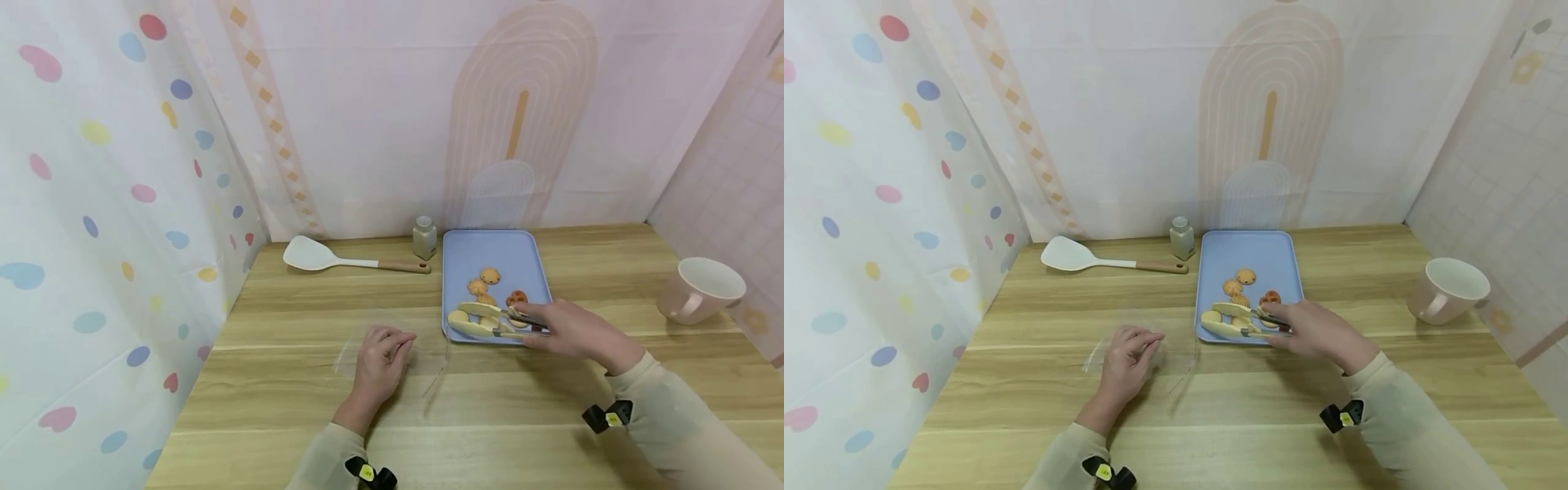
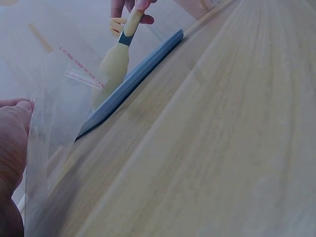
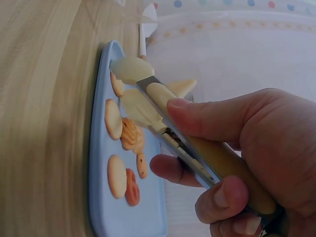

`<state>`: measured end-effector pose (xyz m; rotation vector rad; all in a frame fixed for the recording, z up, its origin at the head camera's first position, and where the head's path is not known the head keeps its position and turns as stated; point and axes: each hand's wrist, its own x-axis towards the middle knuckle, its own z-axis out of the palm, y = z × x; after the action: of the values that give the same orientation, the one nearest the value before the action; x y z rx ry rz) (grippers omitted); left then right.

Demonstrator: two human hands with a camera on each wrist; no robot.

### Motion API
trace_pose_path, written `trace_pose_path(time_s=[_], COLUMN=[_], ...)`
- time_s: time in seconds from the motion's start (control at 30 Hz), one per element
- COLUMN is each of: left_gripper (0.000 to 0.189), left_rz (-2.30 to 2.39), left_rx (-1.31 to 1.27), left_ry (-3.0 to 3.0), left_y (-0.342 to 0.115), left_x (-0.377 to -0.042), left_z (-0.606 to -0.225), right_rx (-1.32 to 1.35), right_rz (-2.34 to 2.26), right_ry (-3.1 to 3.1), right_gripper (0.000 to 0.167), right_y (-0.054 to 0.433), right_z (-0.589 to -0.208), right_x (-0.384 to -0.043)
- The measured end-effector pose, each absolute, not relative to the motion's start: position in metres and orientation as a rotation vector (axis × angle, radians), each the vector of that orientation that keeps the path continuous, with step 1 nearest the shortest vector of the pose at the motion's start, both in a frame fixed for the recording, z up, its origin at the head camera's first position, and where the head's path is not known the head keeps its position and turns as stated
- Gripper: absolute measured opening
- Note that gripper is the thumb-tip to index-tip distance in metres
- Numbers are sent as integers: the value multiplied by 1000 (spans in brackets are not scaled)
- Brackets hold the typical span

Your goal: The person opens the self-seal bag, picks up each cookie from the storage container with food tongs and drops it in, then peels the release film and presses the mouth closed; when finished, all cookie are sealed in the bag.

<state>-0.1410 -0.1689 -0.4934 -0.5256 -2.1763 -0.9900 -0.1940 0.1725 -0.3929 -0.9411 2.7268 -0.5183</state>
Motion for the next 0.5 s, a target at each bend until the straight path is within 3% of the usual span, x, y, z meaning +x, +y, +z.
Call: trace_pose_path(time_s=[0.5], left_gripper=[9], left_rz=[-991], left_rx=[-524], left_ry=[-2206], left_y=[-169], left_x=[-141], left_z=[-496], right_rx=[-929], right_rz=[-807], right_ry=[2745], right_gripper=[62], right_y=[198], right_z=[-392], right_x=[-167])
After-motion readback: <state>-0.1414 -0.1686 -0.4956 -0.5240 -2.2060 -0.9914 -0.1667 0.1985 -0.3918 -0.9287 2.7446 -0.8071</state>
